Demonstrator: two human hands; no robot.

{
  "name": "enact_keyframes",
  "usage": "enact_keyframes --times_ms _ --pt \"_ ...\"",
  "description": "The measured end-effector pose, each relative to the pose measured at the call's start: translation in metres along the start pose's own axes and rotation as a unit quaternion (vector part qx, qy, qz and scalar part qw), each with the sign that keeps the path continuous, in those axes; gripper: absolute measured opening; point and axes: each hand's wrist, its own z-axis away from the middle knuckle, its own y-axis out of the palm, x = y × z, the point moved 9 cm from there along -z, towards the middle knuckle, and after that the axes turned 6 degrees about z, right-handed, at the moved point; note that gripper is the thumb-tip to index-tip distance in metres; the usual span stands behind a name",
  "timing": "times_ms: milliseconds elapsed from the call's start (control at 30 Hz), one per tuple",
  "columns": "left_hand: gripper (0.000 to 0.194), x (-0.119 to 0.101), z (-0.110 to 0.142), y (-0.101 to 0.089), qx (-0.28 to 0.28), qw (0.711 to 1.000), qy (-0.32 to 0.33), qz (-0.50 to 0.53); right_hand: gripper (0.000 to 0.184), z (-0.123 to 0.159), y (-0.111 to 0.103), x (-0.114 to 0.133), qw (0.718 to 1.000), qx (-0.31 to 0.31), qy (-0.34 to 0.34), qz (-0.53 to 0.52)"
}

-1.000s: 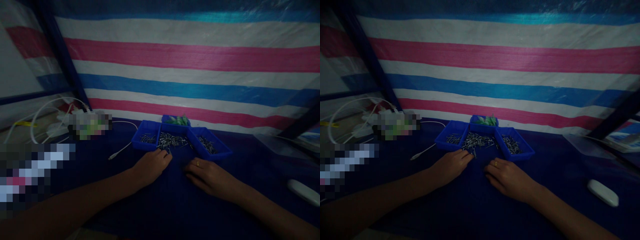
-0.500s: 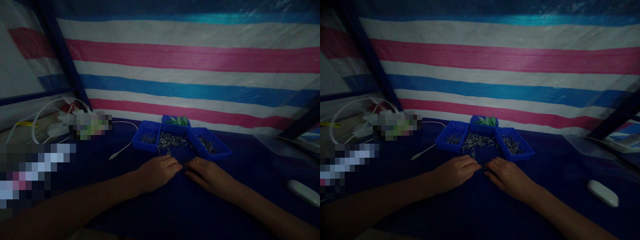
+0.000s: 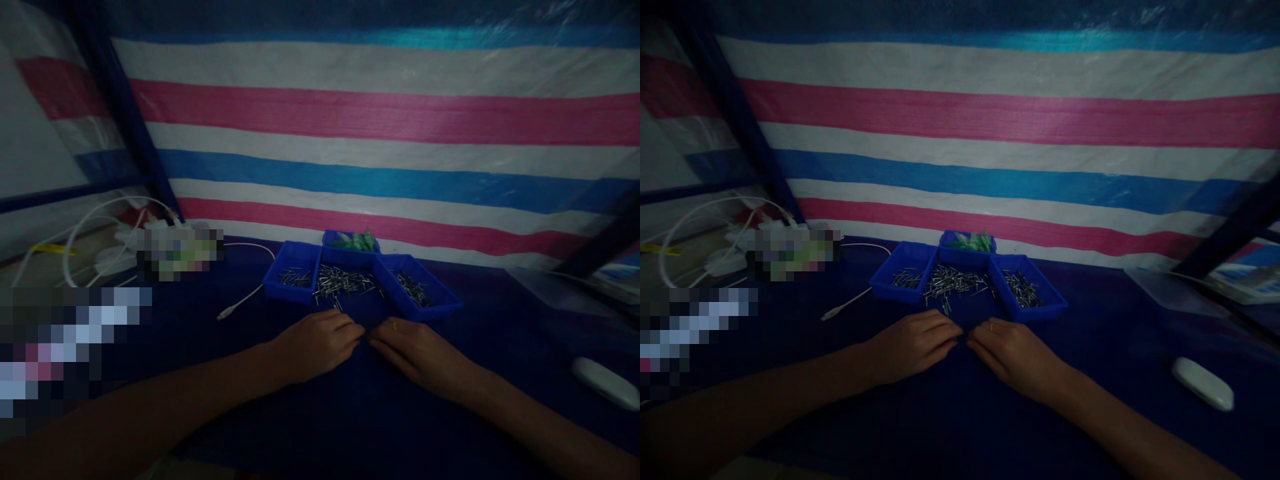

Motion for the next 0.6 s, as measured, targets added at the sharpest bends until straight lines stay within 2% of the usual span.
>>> enact_keyframes --times_ms 133,600 --pt "0.018 0.0093 -0.0006 0.0011 0.0 0.999 -0.039 -0.005 0.026 -0.0001 -0.004 -0.0017 1.0 -0.01 0.008 -0.009" --pt "0.021 0.0093 0.0013 0.0026 -0.003 0.998 -0.023 -0.05 0.025 0.0002 -0.0014 0.0005 1.0 0.008 -0.001 0.003"
